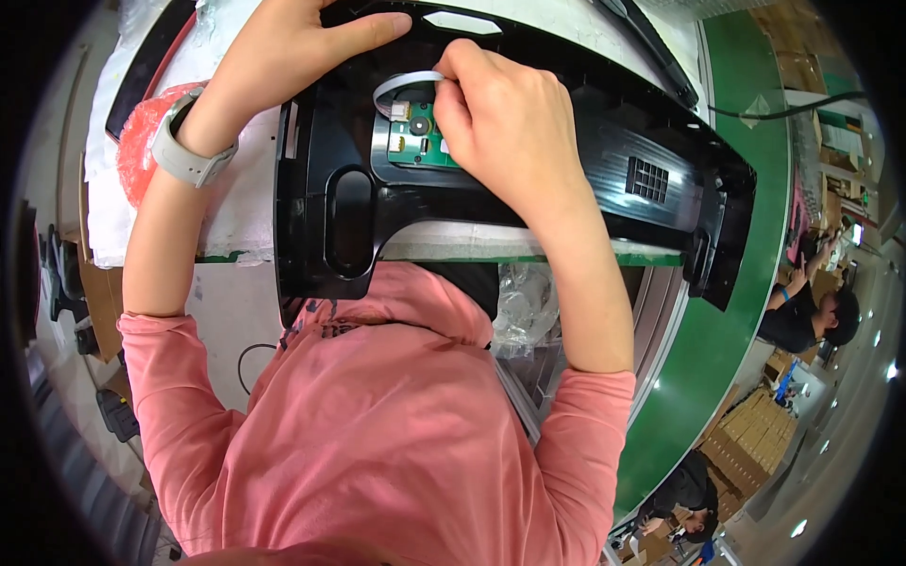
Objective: Assembling electronic components into a plastic housing using an electric screwdriver.
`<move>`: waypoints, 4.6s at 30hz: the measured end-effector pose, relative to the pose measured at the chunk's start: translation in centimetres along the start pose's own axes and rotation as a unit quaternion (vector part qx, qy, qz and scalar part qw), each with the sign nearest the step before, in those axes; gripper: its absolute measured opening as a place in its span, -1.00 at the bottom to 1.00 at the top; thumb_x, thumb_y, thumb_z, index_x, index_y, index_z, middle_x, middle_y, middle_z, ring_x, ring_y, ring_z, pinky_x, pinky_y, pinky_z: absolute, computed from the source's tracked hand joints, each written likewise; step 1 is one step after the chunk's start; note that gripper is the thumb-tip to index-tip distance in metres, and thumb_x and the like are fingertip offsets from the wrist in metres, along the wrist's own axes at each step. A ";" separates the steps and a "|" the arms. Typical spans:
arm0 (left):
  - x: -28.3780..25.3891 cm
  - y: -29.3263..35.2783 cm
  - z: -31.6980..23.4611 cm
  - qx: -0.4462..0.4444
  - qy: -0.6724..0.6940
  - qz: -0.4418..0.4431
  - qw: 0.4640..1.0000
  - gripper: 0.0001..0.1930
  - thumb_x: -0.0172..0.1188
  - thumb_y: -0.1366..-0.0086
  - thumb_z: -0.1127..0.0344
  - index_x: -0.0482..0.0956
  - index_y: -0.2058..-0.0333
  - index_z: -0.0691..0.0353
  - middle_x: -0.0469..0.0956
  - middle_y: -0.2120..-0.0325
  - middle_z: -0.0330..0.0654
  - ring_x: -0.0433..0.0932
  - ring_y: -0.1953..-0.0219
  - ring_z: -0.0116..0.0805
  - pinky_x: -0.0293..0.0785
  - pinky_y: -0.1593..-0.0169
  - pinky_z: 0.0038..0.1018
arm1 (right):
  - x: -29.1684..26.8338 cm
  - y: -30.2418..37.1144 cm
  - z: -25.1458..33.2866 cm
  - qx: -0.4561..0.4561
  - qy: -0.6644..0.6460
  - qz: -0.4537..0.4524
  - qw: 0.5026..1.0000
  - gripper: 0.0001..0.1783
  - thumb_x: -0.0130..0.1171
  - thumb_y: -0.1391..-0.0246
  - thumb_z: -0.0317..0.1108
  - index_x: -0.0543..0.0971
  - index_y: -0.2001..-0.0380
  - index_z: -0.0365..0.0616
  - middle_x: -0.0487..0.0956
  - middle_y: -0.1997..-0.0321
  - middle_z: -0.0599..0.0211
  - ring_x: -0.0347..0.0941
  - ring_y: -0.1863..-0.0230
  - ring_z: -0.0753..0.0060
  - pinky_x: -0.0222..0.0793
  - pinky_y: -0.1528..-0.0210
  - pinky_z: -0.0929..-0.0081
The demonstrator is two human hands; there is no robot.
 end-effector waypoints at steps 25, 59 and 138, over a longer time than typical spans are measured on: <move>0.3 0.3 -0.9 0.045 -0.094 -0.051 0.993 -0.81 0.26 -0.10 0.44 0.66 0.33 0.44 0.65 0.47 0.09 0.64 0.43 -0.21 0.51 0.25 -0.41 | -3.7 8.5 4.1 -0.039 0.164 -0.032 0.985 -0.88 0.28 0.08 -0.52 0.52 0.57 -0.20 0.42 0.61 0.29 0.34 0.72 0.21 0.26 0.64 0.36; 0.2 -0.3 -0.2 0.022 -0.072 -0.016 0.997 -0.79 0.27 -0.15 0.40 0.65 0.29 0.44 0.66 0.45 0.05 0.62 0.40 -0.30 0.50 0.23 -0.44 | -3.1 6.1 -0.1 -0.081 0.039 0.113 0.990 -0.94 0.28 0.04 -0.52 0.62 0.43 -0.24 0.47 0.55 0.28 0.38 0.63 0.40 0.27 0.56 0.48; -10.7 14.7 2.1 0.105 -0.414 0.002 0.904 -0.83 0.30 0.01 0.43 0.61 0.38 0.33 0.53 0.36 -0.09 0.52 0.20 -0.12 0.47 0.14 -0.28 | -13.8 1.1 -13.7 0.187 0.013 0.227 0.956 -0.60 0.36 0.13 -0.54 0.64 0.11 -0.25 0.66 0.27 0.39 0.57 0.23 0.50 0.40 0.16 0.60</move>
Point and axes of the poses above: each hand's wrist, its own y-axis away from the middle knuckle, its own x-axis out of the palm, z = x × y, the point moved 6 cm from there along -y, towards the middle knuckle
